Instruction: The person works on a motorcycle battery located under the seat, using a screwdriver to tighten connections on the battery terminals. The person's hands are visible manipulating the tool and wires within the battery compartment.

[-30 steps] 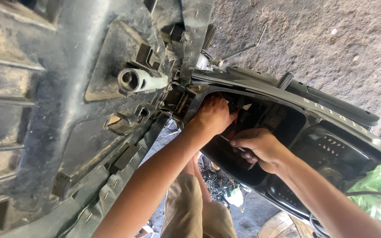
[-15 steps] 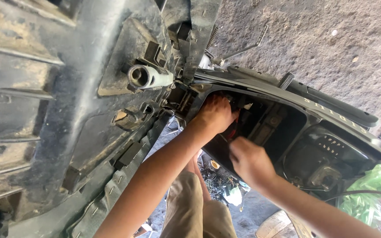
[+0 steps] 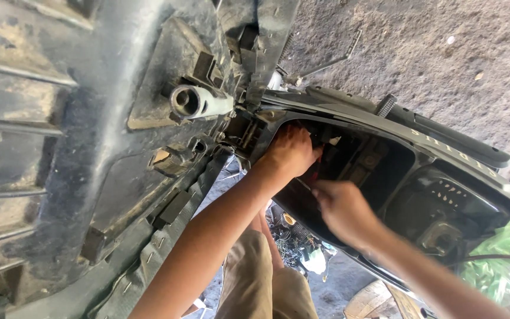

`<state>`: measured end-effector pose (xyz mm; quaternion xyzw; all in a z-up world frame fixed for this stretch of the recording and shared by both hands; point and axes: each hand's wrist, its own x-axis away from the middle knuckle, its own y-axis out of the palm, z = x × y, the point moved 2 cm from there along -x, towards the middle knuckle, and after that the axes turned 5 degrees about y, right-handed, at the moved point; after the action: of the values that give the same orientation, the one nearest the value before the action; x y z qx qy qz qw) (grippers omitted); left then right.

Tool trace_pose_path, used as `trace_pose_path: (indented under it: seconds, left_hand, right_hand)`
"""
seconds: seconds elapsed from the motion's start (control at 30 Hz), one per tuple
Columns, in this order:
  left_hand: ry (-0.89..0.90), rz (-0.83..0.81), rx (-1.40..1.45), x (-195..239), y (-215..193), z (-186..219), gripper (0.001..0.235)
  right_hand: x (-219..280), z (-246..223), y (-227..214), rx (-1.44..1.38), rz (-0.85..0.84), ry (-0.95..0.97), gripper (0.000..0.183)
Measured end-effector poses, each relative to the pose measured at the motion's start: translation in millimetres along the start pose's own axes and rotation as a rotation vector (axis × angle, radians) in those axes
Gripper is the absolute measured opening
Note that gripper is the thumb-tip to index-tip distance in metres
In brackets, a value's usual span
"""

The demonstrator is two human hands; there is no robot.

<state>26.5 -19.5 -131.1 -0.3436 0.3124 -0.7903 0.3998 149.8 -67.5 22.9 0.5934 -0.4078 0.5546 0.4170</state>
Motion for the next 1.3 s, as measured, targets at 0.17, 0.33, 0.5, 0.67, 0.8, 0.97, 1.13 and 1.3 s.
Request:
trace_pose_path:
  seconds: [0.17, 0.33, 0.5, 0.67, 0.8, 0.97, 1.13, 1.3]
  left_hand:
    - [-0.037, -0.048, 0.018, 1.5, -22.5, 3.5, 0.061]
    - [-0.014, -0.040, -0.034, -2.5, -1.7, -1.4, 0.067]
    - [-0.023, -0.076, 0.031, -2.6, -28.1, 3.6, 0.068]
    - [0.005, 0.119, 0.075, 3.0, -7.6, -3.0, 0.055]
    - [0.039, 0.131, 0.058, 3.8, -3.6, -4.9, 0.053]
    - [0.055, 0.160, 0.013, 3.8, -9.2, -2.3, 0.053]
    - [0.101, 0.209, -0.039, 6.5, -1.4, -3.4, 0.051]
    - [0.072, 0.178, -0.012, 1.4, 2.3, -2.9, 0.050]
  right_hand:
    - [45.4, -15.2, 36.6, 1.321, 0.759, -1.180, 0.049]
    - [43.6, -44.4, 18.7, 0.976, 0.587, -0.739, 0.031]
    - [29.4, -63.9, -2.6, 0.706, 0.333, -0.374, 0.022]
    - [7.8, -66.8, -9.1, 0.529, 0.150, -0.140, 0.022]
    - [10.8, -72.3, -3.3, 0.607, 0.081, -0.189, 0.025]
    - [25.8, -81.1, 9.4, 0.952, 0.248, -0.315, 0.025]
    - [22.9, -73.9, 11.4, 0.977, 0.274, -0.422, 0.027]
    - [25.4, -68.2, 18.3, 1.023, 0.335, -0.543, 0.030]
